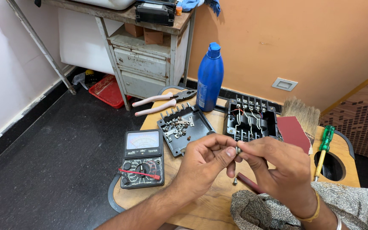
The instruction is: The person cleans a small electrical part with a cloth, then rubs it against a piece of sandpaper and uses a screwdriver to tighten screws on a larger electrical terminal block.
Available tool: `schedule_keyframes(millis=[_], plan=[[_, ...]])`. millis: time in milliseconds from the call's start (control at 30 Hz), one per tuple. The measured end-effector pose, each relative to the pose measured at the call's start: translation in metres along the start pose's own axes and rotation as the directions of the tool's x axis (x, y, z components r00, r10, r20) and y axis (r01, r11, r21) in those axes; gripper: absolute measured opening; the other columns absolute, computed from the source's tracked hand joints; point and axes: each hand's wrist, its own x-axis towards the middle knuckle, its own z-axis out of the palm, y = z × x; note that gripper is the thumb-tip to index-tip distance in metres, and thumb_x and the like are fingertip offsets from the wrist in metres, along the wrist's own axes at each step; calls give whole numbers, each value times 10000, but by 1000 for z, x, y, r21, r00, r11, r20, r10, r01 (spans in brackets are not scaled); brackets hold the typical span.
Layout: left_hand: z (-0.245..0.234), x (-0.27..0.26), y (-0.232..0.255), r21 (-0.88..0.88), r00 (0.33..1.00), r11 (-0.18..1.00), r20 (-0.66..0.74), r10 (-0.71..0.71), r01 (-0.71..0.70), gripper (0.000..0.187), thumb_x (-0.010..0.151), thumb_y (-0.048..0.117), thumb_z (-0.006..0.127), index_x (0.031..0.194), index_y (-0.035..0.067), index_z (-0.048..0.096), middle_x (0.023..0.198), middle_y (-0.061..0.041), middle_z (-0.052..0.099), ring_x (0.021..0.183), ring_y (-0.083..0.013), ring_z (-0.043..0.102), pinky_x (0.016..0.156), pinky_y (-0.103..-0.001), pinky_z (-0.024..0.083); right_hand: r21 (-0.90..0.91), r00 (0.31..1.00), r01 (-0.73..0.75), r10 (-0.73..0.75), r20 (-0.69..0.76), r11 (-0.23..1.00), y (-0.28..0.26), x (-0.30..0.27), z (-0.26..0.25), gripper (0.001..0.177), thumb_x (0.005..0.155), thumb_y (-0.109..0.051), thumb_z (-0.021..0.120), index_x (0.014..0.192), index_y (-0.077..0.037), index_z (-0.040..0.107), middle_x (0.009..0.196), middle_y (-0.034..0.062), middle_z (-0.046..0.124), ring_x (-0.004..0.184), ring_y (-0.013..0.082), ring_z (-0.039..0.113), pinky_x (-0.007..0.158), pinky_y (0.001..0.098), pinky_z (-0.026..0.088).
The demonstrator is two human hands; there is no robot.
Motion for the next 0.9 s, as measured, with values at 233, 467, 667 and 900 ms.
schedule_keyframes(millis=[233, 467, 667, 900], plan=[[-6, 2, -11, -269, 997, 960, 10, -71, 71, 165, 1052, 91, 626, 1113, -62, 635, 891, -119, 680, 688, -148, 623, 674, -311, 530, 94, 979, -204, 204, 9, 974, 10, -12, -4, 57, 942, -70, 665, 929, -18, 686, 771, 67, 696, 607, 126, 654, 550, 247, 489], [-7, 7, -19, -422, 992, 898, 23, -125, 123, 151, 1062, 124, 615, 1078, -26, 609, 861, -93, 642, 650, -139, 585, 688, -346, 519, -254, 870, -183, 277, 408, 950, 36, -21, -28, 349, 901, -268, 701, 709, -5, 577, 643, 149, 549, 591, 295, 586, 568, 375, 455], [-5, 8, -32, -247, 992, 964, -61, -112, 94, 110, 1051, 107, 592, 1052, 0, 620, 832, -76, 641, 654, -126, 580, 665, -298, 505, -221, 626, -203, 300, 720, 954, 27, -71, -33, 229, 860, -393, 738, 903, -171, 701, 772, 12, 724, 692, 238, 713, 621, 362, 526], [28, -17, -60, 494, 991, 869, -97, 90, -30, 106, 1038, 93, 636, 1009, -9, 648, 768, -52, 622, 657, -110, 532, 573, -261, 449, -62, 692, -612, 572, 440, 788, 37, -170, -51, 168, 901, -214, 777, 1036, -126, 730, 865, 2, 653, 728, 148, 643, 595, 282, 576]])
